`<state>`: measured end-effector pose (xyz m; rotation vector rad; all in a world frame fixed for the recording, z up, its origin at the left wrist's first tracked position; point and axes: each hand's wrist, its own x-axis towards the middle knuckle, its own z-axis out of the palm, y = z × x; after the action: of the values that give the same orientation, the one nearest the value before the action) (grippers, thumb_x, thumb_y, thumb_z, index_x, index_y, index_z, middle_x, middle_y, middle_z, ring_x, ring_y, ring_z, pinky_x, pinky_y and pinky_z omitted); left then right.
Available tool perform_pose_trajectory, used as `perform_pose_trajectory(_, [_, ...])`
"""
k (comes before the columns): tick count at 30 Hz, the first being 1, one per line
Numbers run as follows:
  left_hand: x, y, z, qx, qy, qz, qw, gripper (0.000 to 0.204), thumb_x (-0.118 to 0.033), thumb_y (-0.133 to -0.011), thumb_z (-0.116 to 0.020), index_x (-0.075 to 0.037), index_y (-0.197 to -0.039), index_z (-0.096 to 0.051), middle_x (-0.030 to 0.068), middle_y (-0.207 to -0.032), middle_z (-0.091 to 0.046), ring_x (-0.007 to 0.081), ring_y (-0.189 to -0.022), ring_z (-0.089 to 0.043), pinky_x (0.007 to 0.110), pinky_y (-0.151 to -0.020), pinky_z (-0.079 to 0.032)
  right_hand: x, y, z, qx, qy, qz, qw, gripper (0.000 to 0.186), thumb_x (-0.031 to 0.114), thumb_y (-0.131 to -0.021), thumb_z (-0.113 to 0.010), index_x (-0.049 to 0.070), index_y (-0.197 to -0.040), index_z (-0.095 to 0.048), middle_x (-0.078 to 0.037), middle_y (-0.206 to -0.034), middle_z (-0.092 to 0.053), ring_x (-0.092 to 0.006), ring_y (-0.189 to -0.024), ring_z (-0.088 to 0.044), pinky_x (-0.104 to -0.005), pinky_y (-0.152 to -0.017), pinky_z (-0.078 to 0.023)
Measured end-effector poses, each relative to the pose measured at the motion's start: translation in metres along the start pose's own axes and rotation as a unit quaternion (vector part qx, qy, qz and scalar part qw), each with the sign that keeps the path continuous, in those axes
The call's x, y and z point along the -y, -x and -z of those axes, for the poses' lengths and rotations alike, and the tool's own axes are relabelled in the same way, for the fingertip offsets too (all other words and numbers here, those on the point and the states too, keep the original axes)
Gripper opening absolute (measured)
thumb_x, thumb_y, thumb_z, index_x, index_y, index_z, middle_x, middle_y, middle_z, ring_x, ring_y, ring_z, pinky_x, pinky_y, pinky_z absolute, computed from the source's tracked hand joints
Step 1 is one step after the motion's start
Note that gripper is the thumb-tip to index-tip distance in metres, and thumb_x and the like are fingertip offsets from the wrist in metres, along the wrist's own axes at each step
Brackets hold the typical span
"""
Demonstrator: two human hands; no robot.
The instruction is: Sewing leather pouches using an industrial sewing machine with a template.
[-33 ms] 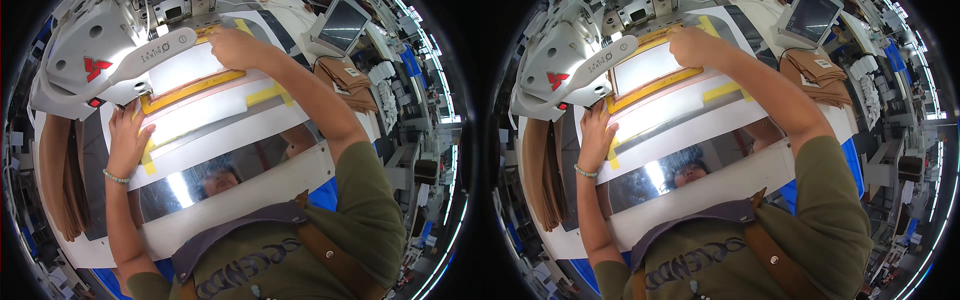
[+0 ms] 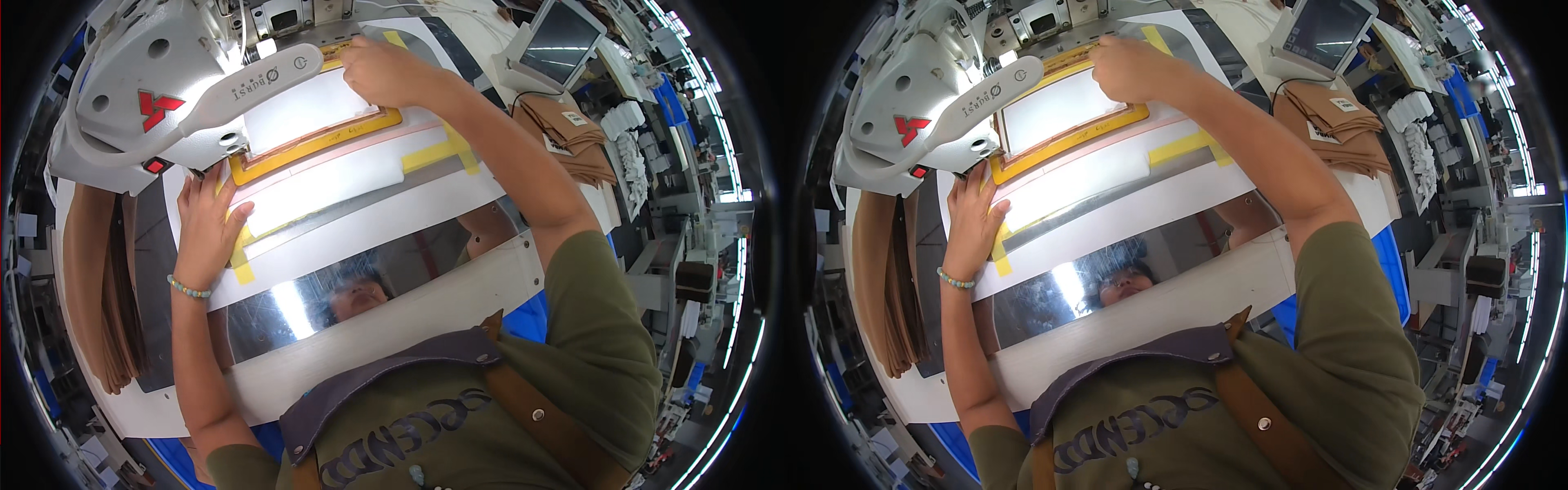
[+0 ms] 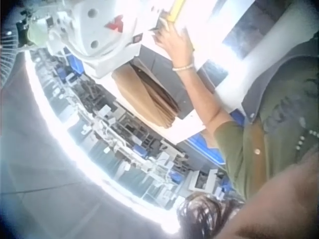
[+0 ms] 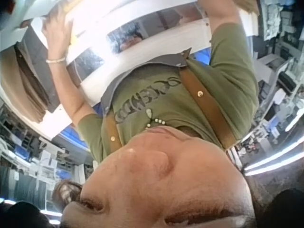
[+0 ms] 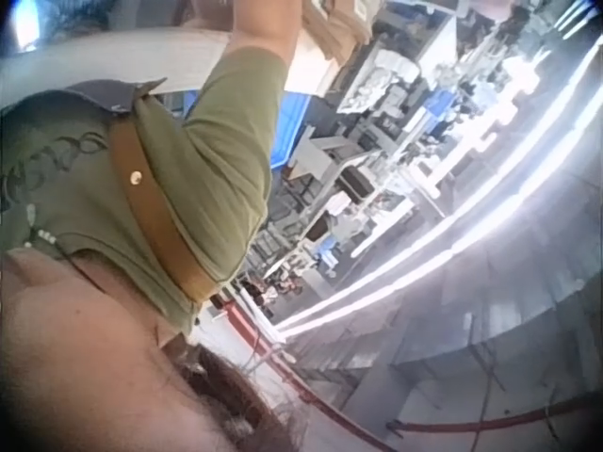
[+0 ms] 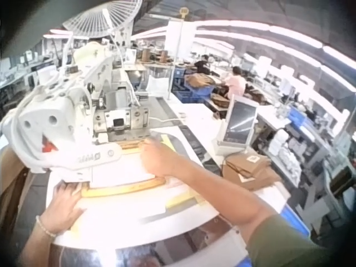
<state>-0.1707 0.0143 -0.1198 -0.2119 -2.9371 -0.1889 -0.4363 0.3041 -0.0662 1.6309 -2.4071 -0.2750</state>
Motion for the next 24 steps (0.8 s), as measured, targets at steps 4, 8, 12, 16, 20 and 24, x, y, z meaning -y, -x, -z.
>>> perform_pose_trajectory(4, [0.002, 0.003, 0.007, 0.027, -0.003, 0.011, 1.0, 0.062, -0.048, -0.11, -0.048, -0.005, -0.152, -0.057, 0.0217, -0.167, -0.043, 0.0439, -0.157, -0.031, 0.056, -0.128, -0.019, 0.002, -0.012, 0.019, -0.103, -0.224, -0.049, 0.968, 0.025, 0.01, -0.097, -0.056, 0.002, -0.092, -0.079, -0.008, -0.105, -0.076, -0.0236, -0.11, -0.07, -0.0384, -0.094, -0.058])
perform_pose_trajectory(8, [-0.002, -0.001, 0.006, -0.003, 0.014, 0.001, 1.0, 0.059, -0.044, -0.107, -0.057, -0.008, -0.154, -0.058, 0.0234, -0.162, -0.048, 0.0409, -0.156, -0.034, 0.059, -0.13, -0.018, 0.032, -0.026, 0.022, 0.042, -0.573, -0.076, 0.815, 0.024, 0.009, -0.102, -0.052, 0.002, -0.102, -0.075, -0.008, -0.111, -0.077, -0.0195, -0.105, -0.073, -0.032, -0.094, -0.059])
perform_pose_trajectory(12, [-0.002, -0.003, 0.006, -0.011, 0.023, -0.011, 1.0, 0.059, -0.046, -0.107, -0.058, -0.009, -0.154, -0.059, 0.0216, -0.163, -0.048, 0.0397, -0.157, -0.033, 0.061, -0.128, -0.02, 0.069, -0.056, -0.001, 0.141, -0.698, -0.08, 0.698, 0.021, 0.016, -0.111, -0.052, 0.003, -0.113, -0.068, -0.007, -0.111, -0.076, -0.0126, -0.105, -0.072, -0.0272, -0.095, -0.057])
perform_pose_trajectory(16, [-0.003, 0.001, 0.01, -0.013, 0.029, -0.004, 0.999, 0.058, -0.047, -0.108, -0.057, -0.009, -0.152, -0.06, 0.022, -0.162, -0.048, 0.0401, -0.157, -0.032, 0.062, -0.128, -0.021, 0.096, -0.065, 0.02, 0.128, -0.704, -0.101, 0.691, 0.021, 0.013, -0.11, -0.052, 0.0, -0.114, -0.068, -0.009, -0.112, -0.076, -0.0141, -0.104, -0.073, -0.0276, -0.095, -0.058])
perform_pose_trajectory(20, [0.001, 0.005, 0.004, -0.025, 0.026, 0.005, 0.999, 0.055, -0.045, -0.106, -0.061, -0.01, -0.148, -0.064, 0.0239, -0.156, -0.054, 0.0434, -0.156, -0.035, 0.062, -0.128, -0.021, 0.098, -0.049, 0.022, 0.043, -0.649, -0.086, 0.755, 0.031, 0.015, -0.106, -0.06, -0.001, -0.13, -0.07, -0.012, -0.12, -0.077, -0.0208, -0.114, -0.072, -0.0338, -0.105, -0.055])
perform_pose_trajectory(24, [0.018, 0.006, 0.027, -0.065, 0.008, -0.006, 0.998, 0.052, -0.033, -0.104, -0.066, -0.007, -0.149, -0.062, 0.0242, -0.149, -0.06, 0.0413, -0.148, -0.047, 0.048, -0.122, -0.037, 0.078, 0.004, 0.02, -0.085, -0.644, -0.142, 0.747, 0.029, 0.015, -0.108, -0.06, -0.002, -0.127, -0.073, -0.01, -0.124, -0.077, -0.0168, -0.118, -0.069, -0.0315, -0.106, -0.051])
